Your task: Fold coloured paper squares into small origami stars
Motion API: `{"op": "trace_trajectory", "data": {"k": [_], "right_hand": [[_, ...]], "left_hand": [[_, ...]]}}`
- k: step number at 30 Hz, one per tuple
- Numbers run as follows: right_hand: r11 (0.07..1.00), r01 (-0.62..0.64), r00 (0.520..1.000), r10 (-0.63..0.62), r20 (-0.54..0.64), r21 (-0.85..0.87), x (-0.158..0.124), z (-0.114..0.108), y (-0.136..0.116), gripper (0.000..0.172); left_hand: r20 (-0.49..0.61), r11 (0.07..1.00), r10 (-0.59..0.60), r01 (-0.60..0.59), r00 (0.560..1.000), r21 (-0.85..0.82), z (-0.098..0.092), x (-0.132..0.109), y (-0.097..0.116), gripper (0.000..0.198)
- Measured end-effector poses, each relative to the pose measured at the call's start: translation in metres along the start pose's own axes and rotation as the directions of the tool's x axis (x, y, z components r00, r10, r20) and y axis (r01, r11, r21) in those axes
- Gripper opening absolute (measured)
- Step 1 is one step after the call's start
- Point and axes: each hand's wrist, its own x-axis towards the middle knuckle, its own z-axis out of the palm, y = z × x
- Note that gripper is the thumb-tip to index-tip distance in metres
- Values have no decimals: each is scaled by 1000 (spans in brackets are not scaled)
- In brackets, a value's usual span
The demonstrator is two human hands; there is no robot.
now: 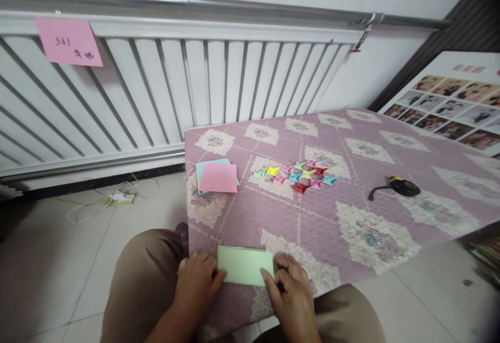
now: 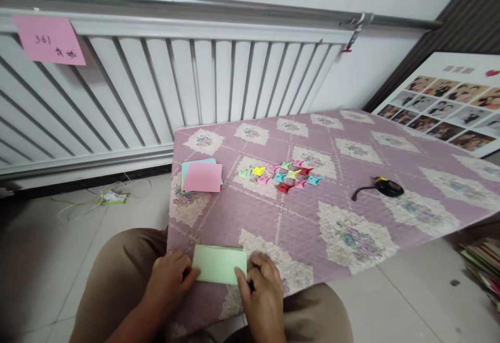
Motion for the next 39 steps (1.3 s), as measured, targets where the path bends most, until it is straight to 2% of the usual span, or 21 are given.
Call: {"op": "trace_trajectory", "data": {"k": [9,23,39], "right_hand": [[999,-12,1000,12,0,-45,-1,4,3,37],[984,-52,996,64,65,-169,4,4,0,37],[962,-108,983,142,120,-250,10,4,-5,40]], "left_hand": [[38,1000,-15,15,999,13,-6,6,1,22],[80,990,13,-23,997,137,-4,10,2,28],[120,985,7,-27,993,169,-8,13,5,29]]}}
